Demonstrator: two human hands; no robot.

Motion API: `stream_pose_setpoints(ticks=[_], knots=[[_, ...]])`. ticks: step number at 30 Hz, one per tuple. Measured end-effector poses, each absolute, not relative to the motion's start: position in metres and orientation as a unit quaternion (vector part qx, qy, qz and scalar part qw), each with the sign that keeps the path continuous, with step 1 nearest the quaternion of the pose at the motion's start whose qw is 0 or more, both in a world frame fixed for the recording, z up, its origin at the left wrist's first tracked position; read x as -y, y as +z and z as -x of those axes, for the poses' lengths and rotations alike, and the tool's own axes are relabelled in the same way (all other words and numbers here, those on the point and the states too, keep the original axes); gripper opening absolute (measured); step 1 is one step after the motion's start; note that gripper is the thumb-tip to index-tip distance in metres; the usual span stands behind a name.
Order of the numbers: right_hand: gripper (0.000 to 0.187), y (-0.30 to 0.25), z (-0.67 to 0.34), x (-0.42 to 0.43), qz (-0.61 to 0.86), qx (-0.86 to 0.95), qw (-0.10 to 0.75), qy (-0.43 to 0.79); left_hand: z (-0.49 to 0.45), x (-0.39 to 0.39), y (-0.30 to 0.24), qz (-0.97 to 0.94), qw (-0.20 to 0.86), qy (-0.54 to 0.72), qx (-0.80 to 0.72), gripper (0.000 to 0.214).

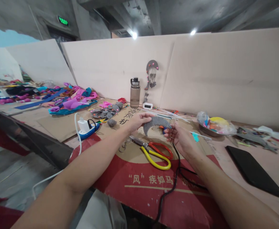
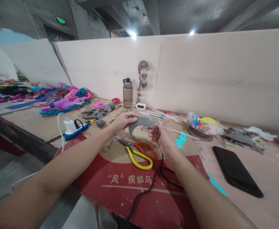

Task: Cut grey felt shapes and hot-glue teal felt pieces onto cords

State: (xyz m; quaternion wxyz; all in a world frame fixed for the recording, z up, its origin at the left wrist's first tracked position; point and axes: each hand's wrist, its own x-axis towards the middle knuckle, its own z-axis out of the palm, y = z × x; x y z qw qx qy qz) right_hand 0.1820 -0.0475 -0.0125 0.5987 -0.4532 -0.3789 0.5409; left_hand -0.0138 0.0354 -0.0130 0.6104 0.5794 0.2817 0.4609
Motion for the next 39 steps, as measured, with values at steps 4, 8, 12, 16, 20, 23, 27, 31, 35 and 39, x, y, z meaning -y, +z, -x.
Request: stream_pose_setpoints(ticks=[4, 8, 12, 16, 20, 23, 27, 31, 35, 39], knots=[[0.023, -0.014, -0.182, 0.046, 0.454, 0.384, 0.597, 0.539, 0.014, -0.035, -0.012, -0.583, 0.602, 0.467, -0.282, 0.039], [0.027, -0.017, -0.184, 0.044, 0.457, 0.405, 0.590, 0.529, 0.014, -0.033, -0.011, -0.575, 0.606, 0.472, -0.282, 0.042], [0.030, -0.019, -0.186, 0.043, 0.458, 0.428, 0.577, 0.523, 0.014, -0.031, -0.008, -0.563, 0.618, 0.464, -0.293, 0.052], [0.026, -0.021, -0.187, 0.043, 0.464, 0.427, 0.569, 0.528, 0.014, -0.029, -0.007, -0.569, 0.615, 0.456, -0.300, 0.051], [0.027, -0.021, -0.186, 0.042, 0.466, 0.409, 0.575, 0.534, 0.014, -0.031, -0.007, -0.576, 0.606, 0.460, -0.299, 0.049], [0.028, -0.019, -0.184, 0.043, 0.465, 0.403, 0.579, 0.536, 0.014, -0.034, -0.009, -0.580, 0.603, 0.463, -0.294, 0.048], [0.028, -0.017, -0.182, 0.045, 0.472, 0.403, 0.568, 0.541, 0.015, -0.036, -0.011, -0.575, 0.598, 0.473, -0.295, 0.045], [0.027, -0.018, -0.181, 0.045, 0.487, 0.412, 0.557, 0.531, 0.016, -0.038, -0.011, -0.559, 0.604, 0.491, -0.285, 0.043], [0.022, -0.019, -0.181, 0.044, 0.527, 0.460, 0.524, 0.485, 0.021, -0.047, -0.012, -0.571, 0.571, 0.495, -0.320, 0.039], [0.020, -0.019, -0.180, 0.046, 0.584, 0.574, 0.434, 0.377, 0.033, -0.065, -0.021, -0.579, 0.511, 0.505, -0.385, 0.036]])
